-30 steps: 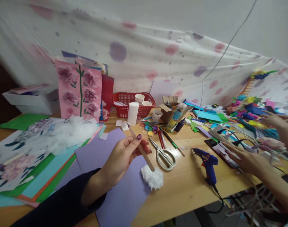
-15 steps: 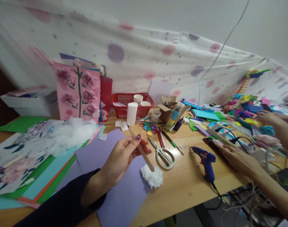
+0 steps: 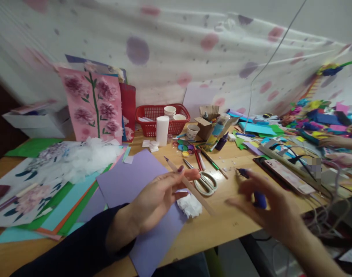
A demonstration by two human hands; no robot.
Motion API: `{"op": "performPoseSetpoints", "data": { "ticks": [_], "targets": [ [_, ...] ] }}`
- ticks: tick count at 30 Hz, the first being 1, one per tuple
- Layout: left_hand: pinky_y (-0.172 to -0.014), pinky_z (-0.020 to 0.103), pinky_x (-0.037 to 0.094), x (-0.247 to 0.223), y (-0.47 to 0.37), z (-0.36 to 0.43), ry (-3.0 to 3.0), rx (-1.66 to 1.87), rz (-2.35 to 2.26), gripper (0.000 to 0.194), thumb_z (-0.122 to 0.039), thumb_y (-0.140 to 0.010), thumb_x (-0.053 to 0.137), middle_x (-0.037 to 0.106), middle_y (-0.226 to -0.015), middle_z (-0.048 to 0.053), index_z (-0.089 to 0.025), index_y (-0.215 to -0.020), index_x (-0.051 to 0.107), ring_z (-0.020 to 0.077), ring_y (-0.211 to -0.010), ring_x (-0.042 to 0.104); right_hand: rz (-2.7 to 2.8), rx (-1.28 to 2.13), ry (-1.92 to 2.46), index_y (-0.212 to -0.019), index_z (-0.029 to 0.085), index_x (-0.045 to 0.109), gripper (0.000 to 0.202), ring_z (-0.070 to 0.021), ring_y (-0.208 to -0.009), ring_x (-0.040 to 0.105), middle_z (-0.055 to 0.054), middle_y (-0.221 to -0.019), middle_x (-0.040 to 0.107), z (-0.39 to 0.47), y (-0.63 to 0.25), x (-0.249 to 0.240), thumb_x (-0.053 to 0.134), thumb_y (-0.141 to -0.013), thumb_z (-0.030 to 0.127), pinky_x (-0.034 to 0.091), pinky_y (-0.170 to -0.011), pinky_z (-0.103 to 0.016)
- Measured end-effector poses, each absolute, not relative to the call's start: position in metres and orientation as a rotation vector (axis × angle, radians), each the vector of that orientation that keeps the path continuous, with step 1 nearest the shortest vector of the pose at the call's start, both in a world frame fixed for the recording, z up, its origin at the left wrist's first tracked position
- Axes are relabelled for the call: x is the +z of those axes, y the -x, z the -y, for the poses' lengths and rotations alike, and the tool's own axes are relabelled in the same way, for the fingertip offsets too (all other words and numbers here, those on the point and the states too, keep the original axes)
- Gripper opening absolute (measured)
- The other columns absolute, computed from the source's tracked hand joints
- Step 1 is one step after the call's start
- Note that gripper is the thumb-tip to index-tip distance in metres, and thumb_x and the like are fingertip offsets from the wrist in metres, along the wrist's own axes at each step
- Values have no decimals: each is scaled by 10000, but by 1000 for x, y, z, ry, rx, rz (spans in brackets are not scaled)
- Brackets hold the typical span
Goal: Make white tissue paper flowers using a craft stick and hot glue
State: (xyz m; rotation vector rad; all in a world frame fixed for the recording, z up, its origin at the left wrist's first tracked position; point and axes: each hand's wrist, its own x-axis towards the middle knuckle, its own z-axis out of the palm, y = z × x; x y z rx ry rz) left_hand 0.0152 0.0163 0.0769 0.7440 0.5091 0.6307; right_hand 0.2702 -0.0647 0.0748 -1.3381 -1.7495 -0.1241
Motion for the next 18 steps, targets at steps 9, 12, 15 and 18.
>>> {"op": "performPoseSetpoints", "data": {
  "ticks": [9, 12, 15, 18],
  "targets": [
    [-830, 296, 447, 58, -22, 0, -862, 453, -506, 410, -547, -807, 665, 727, -969, 88, -187, -979, 759, 185, -887, 641, 1612, 128, 1094, -1199, 240, 597, 272, -199, -835, 692, -96, -1044, 703, 71, -167, 20, 509, -942, 261, 556, -629, -294],
    [-818, 295, 463, 58, -11, -22, -1126, 345, -552, 349, -465, -838, 639, 738, -956, 87, -182, -1007, 755, 189, -885, 649, 1348, 283, 1136, -1050, 224, 651, 204, -121, -569, 605, -22, -771, 666, 70, -163, -2, 469, -961, 195, 487, -510, -239],
    [-803, 281, 472, 62, 17, -72, -1610, 458, -840, 260, -278, -791, 664, 745, -970, 76, -181, -1019, 742, 192, -869, 659, 1113, 276, 1163, -973, 198, 668, 188, -95, -499, 541, 34, -593, 552, 66, -168, -13, 481, -970, 202, 445, -499, -225],
    [-781, 285, 438, 59, 54, -128, -2058, 705, -1591, 283, -213, -816, 566, 732, -983, 77, -188, -1057, 713, 204, -845, 643, 955, 205, 1204, -950, 173, 687, 168, -96, -544, 543, 16, -650, 566, 60, -177, -16, 535, -953, 244, 438, -547, -252]
  ]
}}
